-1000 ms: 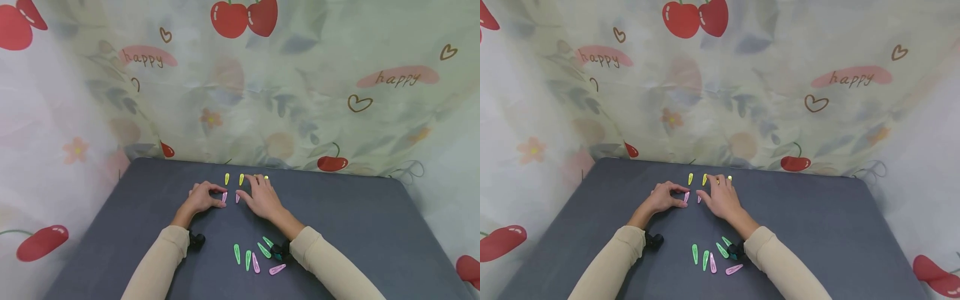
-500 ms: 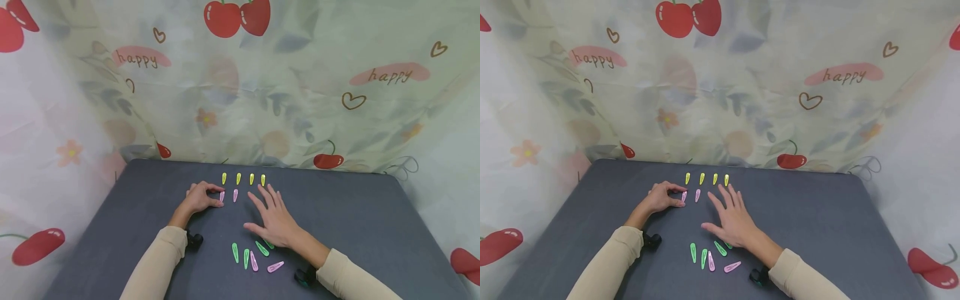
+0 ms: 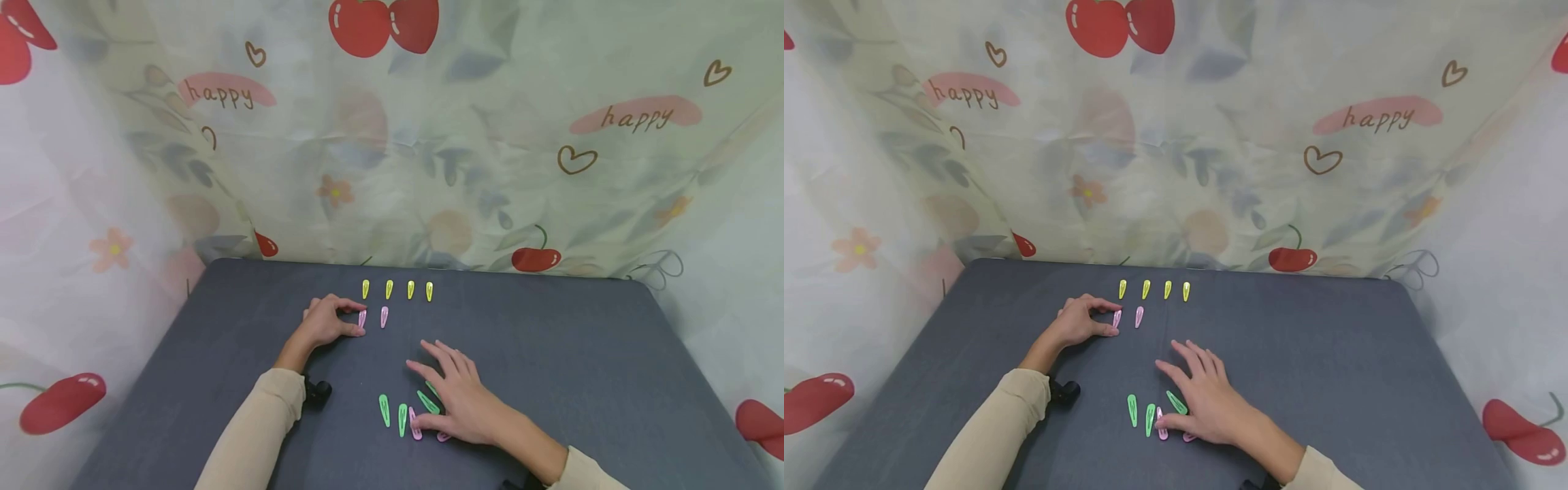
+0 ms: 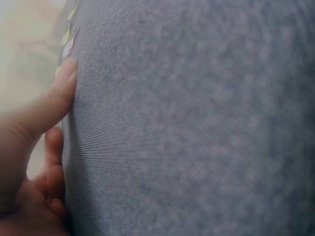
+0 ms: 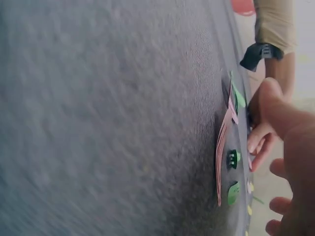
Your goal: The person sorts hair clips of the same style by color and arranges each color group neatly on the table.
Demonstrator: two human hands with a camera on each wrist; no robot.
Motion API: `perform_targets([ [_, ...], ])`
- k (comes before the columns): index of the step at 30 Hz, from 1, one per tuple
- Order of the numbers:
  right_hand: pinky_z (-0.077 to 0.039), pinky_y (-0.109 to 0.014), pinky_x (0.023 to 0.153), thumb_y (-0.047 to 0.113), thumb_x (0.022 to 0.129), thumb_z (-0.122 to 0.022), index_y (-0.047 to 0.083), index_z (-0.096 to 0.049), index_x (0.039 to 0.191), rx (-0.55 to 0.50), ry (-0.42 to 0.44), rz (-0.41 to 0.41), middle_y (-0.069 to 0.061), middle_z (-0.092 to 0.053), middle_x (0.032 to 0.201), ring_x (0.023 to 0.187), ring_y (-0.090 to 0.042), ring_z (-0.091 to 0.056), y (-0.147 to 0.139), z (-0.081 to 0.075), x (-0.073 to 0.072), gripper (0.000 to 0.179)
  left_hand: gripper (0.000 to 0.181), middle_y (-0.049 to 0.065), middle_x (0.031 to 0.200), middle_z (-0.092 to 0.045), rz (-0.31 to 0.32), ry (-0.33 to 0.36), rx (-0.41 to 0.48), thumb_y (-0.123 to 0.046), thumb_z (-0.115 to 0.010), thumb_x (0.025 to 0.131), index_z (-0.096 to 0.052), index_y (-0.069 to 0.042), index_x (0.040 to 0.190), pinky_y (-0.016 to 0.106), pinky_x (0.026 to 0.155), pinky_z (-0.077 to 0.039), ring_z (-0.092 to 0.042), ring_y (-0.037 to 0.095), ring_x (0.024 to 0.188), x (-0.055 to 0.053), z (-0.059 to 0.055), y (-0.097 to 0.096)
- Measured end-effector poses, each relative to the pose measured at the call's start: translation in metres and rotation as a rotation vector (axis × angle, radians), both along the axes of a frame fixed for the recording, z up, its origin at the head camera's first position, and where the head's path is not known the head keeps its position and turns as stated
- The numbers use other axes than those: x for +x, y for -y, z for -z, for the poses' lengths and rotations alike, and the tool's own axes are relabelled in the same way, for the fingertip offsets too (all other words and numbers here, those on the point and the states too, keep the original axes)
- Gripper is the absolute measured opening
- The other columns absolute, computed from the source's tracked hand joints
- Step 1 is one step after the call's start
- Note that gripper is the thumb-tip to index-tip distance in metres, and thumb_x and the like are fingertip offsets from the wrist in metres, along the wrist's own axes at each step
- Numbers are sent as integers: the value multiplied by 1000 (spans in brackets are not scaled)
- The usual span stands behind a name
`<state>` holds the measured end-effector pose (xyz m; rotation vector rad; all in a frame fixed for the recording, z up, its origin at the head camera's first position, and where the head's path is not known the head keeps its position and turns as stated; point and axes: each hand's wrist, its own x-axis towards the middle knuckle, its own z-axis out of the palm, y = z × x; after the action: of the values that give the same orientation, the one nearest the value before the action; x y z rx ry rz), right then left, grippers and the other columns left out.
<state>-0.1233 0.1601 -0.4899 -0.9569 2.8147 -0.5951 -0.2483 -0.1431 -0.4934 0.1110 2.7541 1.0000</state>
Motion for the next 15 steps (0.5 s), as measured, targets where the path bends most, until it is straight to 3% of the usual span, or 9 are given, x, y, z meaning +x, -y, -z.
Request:
perform_targets([
  [7, -25, -61, 116, 58, 87, -74, 28, -56, 141, -43, 34, -41, -8, -28, 165, 151, -32, -24, 3, 2, 6, 64, 49, 5, 124, -61, 0, 11, -3, -34, -90, 77, -75, -34, 124, 53, 102, -28, -42, 30, 120, 0, 0, 0],
  [15, -28, -60, 113, 50, 86, -78, 29, -60, 120, -55, 48, -63, -7, -33, 162, 147, -29, -28, 6, 5, 10, 44, 49, 5, 124, -62, -3, 18, 4, -34, -90, 77, -75, -34, 123, 53, 103, -28, -42, 30, 121, 1, -1, -1],
])
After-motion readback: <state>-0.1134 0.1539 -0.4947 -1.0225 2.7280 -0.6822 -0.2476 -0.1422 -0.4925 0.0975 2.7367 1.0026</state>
